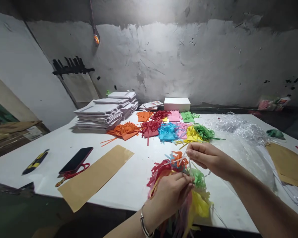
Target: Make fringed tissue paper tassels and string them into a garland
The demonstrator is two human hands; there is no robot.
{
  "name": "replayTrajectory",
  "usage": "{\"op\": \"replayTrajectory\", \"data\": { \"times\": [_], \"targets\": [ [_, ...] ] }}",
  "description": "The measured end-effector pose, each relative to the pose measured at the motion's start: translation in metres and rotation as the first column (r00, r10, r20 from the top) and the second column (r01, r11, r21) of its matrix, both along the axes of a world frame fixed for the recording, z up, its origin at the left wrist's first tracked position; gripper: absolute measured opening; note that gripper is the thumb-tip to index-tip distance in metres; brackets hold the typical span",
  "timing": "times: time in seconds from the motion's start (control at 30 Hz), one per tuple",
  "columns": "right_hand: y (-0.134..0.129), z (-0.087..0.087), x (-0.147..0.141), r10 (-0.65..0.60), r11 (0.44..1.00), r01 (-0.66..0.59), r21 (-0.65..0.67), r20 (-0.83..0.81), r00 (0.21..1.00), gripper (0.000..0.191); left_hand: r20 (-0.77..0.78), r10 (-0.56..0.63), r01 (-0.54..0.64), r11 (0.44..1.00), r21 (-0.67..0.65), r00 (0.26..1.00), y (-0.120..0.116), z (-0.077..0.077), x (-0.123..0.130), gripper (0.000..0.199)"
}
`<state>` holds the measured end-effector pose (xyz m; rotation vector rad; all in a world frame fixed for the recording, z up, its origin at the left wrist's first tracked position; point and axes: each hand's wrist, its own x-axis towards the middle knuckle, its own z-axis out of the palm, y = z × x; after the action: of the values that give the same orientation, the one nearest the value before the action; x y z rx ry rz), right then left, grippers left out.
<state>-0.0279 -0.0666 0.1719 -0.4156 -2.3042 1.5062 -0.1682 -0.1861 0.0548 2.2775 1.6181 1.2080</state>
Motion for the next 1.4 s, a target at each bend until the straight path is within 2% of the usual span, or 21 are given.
{"op": "replayTrajectory", "data": {
  "times": [0.07, 0.17, 0.23, 0.27, 0.33, 0.43, 0.5, 0.63, 0.73, 0.83, 0.9, 0.97, 1.13, 1.2, 1.27, 1.33, 1.37, 1.4],
  "targets": [
    [-0.002, -0.001, 0.002, 0.0, 0.998, -0.001, -0.058, -0.014, 1.0, 0.046, -0.047, 0.038, -0.037, 0.999, 0.008, 0.998, 0.002, -0.003, 0.004, 0.023],
    [0.001, -0.003, 0.012, -0.041, 0.985, 0.036, -0.172, -0.029, 0.999, 0.044, -0.144, 0.09, -0.077, 0.993, 0.094, 0.985, -0.004, -0.005, 0.001, 0.027],
    [0.005, -0.004, 0.023, -0.087, 0.98, 0.083, -0.182, -0.012, 0.996, 0.044, -0.202, 0.107, -0.076, 0.985, 0.156, 0.973, -0.014, -0.002, -0.006, 0.026],
    [0.008, -0.006, 0.03, -0.113, 0.984, 0.113, -0.135, 0.006, 0.994, 0.044, -0.226, 0.123, -0.082, 0.979, 0.185, 0.966, -0.019, 0.0, -0.012, 0.024],
    [0.012, -0.009, 0.044, -0.186, 0.98, 0.181, 0.084, 0.061, 0.981, 0.045, -0.269, 0.176, -0.114, 0.966, 0.232, 0.947, -0.03, 0.007, -0.023, 0.019],
    [0.016, -0.019, 0.064, -0.264, 0.873, 0.168, 0.459, 0.154, 0.952, 0.044, -0.337, 0.257, -0.159, 0.943, 0.293, 0.906, -0.044, 0.018, -0.04, 0.013],
    [0.017, -0.026, 0.075, -0.236, 0.832, 0.092, 0.547, 0.198, 0.951, 0.042, -0.372, 0.288, -0.171, 0.933, 0.317, 0.882, -0.051, 0.023, -0.048, 0.011],
    [0.014, -0.033, 0.082, -0.084, 0.863, 0.013, 0.506, 0.119, 0.989, 0.037, -0.375, 0.261, -0.142, 0.938, 0.317, 0.889, -0.054, 0.024, -0.057, 0.012],
    [0.007, -0.034, 0.074, -0.026, 0.897, 0.024, 0.442, -0.002, 1.0, 0.033, -0.421, 0.172, -0.055, 0.96, 0.275, 0.89, -0.05, 0.021, -0.06, 0.029],
    [0.002, -0.039, 0.061, 0.045, 0.961, -0.023, 0.277, -0.075, 0.996, 0.033, -0.427, 0.072, 0.022, 0.977, 0.211, 0.902, -0.044, 0.019, -0.061, 0.028],
    [0.0, -0.045, 0.053, 0.083, 0.989, -0.066, 0.134, -0.125, 0.989, 0.034, -0.386, 0.018, 0.046, 0.987, 0.154, 0.922, -0.042, 0.019, -0.062, 0.021],
    [0.0, -0.053, 0.046, 0.105, 0.994, -0.104, 0.013, -0.177, 0.979, 0.036, -0.337, -0.019, 0.05, 0.995, 0.084, 0.941, -0.04, 0.02, -0.062, 0.018],
    [-0.006, -0.061, 0.032, 0.12, 0.949, -0.194, -0.247, -0.286, 0.951, 0.036, -0.276, -0.004, -0.012, 0.998, -0.057, 0.961, -0.039, 0.031, -0.064, 0.021],
    [-0.009, -0.061, 0.027, 0.088, 0.92, -0.194, -0.34, -0.302, 0.949, 0.039, -0.169, -0.049, 0.026, 0.99, -0.138, 0.984, -0.039, 0.034, -0.066, 0.02],
    [-0.005, -0.063, 0.027, 0.033, 0.902, -0.15, -0.404, -0.283, 0.959, 0.047, 0.039, -0.121, 0.127, 0.95, -0.285, 0.992, -0.04, 0.034, -0.071, 0.023],
    [0.009, -0.065, 0.036, -0.076, 0.948, 0.008, -0.319, -0.201, 0.977, 0.056, 0.299, -0.099, 0.224, 0.878, -0.422, 0.949, -0.044, 0.03, -0.083, 0.031],
    [0.02, -0.066, 0.046, -0.149, 0.968, 0.111, -0.225, -0.159, 0.976, 0.06, 0.411, -0.033, 0.239, 0.854, -0.461, 0.911, -0.047, 0.028, -0.092, 0.036],
    [0.033, -0.065, 0.058, -0.249, 0.968, 0.242, -0.07, -0.121, 0.961, 0.064, 0.492, 0.052, 0.221, 0.849, -0.48, 0.869, -0.05, 0.026, -0.103, 0.04]
  ]
}}
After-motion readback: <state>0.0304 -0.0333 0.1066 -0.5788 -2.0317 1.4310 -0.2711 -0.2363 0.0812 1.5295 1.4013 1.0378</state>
